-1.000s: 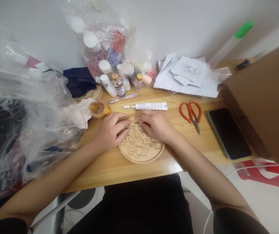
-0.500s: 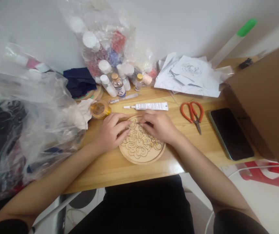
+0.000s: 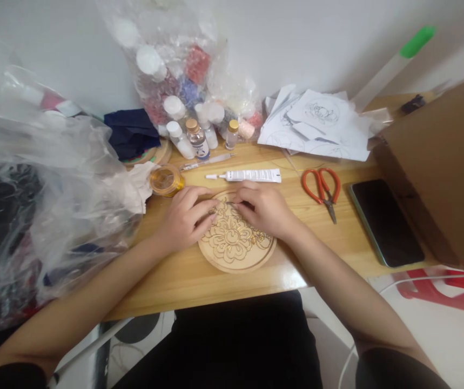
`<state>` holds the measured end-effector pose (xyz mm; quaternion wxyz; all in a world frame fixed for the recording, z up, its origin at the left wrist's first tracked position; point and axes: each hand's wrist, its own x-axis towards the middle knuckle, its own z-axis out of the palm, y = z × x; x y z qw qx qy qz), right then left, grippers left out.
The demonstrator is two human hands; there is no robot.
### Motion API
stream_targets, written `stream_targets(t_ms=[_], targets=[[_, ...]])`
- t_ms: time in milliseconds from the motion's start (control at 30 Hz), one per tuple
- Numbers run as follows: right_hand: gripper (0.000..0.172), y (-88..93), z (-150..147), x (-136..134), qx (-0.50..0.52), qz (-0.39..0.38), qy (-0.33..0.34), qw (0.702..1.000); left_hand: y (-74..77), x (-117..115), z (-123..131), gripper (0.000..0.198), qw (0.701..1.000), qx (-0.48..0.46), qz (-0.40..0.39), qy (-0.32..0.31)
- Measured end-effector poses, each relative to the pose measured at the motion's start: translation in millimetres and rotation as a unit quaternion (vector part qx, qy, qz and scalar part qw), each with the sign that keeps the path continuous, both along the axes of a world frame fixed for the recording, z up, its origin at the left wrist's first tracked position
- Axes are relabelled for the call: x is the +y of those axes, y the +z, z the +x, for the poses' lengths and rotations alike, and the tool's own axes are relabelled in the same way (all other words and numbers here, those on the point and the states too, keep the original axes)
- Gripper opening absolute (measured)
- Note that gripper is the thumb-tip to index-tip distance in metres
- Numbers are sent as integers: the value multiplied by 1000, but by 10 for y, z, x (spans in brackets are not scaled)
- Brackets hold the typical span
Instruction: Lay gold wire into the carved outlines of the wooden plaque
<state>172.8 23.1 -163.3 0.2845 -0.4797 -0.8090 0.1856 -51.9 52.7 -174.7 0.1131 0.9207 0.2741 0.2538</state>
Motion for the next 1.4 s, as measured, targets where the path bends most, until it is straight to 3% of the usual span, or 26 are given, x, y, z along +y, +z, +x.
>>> stream_targets(t_ms=[433, 767, 1400], targets=[[14, 13, -14, 3, -42, -9, 5, 999, 4, -2, 4, 22, 1000, 3, 1, 2], [10, -8, 19, 3, 12, -2, 4, 1000, 5, 0, -2, 21, 1000, 3, 2, 4], [15, 30, -6, -5, -40, -4, 18, 999, 3, -3, 3, 21, 1000, 1, 3, 3]])
